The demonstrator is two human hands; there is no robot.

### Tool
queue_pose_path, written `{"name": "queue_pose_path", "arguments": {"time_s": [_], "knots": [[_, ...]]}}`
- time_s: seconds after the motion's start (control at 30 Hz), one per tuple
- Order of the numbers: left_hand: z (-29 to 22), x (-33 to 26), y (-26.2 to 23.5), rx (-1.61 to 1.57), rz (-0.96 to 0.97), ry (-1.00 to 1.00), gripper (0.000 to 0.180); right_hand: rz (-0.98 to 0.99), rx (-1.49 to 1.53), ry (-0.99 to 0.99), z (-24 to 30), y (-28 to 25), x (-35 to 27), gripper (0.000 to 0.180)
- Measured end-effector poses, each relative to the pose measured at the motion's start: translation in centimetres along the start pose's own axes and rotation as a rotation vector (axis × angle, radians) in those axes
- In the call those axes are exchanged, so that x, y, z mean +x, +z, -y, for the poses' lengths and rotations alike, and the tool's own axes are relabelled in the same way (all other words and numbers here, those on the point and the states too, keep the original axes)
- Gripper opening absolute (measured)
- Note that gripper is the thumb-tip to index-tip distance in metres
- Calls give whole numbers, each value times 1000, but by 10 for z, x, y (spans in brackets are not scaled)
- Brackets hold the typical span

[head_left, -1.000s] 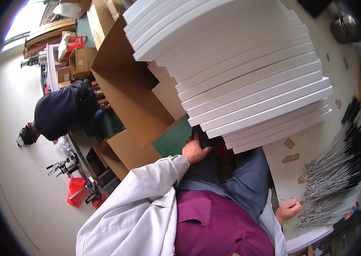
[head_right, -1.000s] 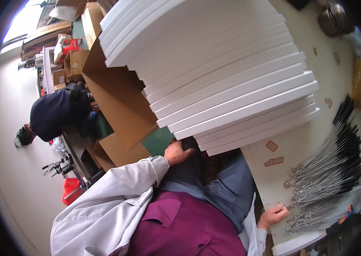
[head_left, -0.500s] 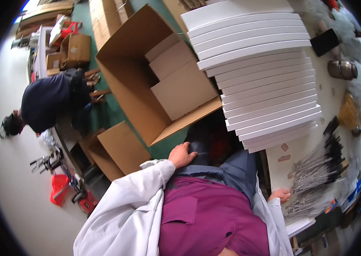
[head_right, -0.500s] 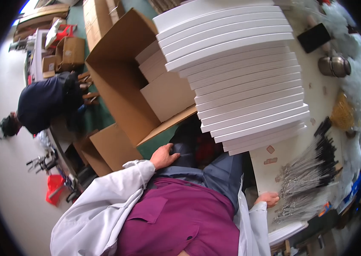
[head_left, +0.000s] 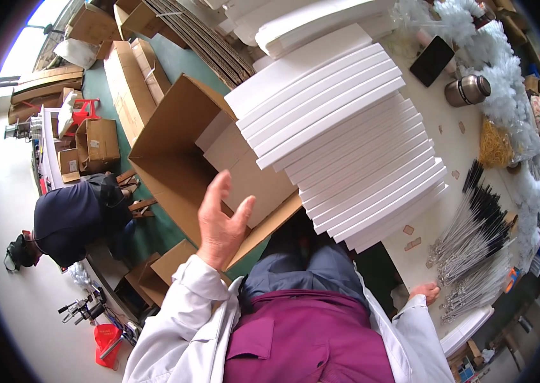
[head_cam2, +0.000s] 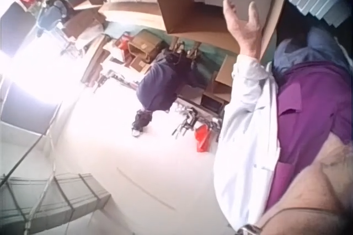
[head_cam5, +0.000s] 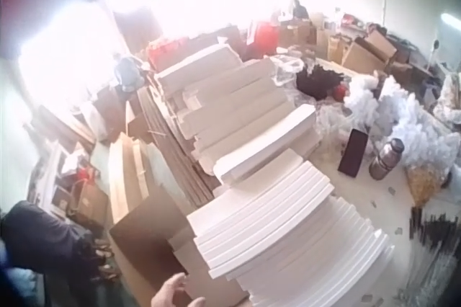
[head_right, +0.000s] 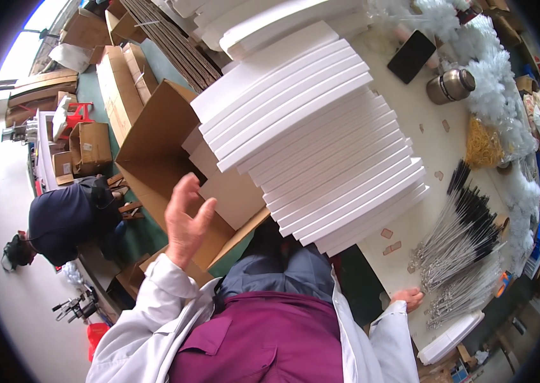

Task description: Assembling wire brushes and packing them into white cardboard sleeves and a larger box.

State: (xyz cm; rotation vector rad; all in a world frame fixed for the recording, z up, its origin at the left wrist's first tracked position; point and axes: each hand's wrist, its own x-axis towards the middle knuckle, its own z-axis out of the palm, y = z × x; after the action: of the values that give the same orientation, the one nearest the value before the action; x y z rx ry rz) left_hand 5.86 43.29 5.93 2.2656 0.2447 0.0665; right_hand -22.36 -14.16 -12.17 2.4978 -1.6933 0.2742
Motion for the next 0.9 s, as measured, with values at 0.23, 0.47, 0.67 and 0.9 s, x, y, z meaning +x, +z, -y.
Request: {"name": "queue_pose_path", "arguments": {"time_s": [0.23,0.47,0.67,0.9], "knots": [[-62,104,-5,367,77,327,89,-1,-44,2,-17,7,0,44],[-19,182,-12,334,208,-116,85,82,-151,45,-36,25,16,49],[3,192,-2,-284,420,-424,62,109,-154,83,-42,29,23,52],[2,195,-4,-286,483,-455,51,42,-91,33,-71,54,33,51]]}}
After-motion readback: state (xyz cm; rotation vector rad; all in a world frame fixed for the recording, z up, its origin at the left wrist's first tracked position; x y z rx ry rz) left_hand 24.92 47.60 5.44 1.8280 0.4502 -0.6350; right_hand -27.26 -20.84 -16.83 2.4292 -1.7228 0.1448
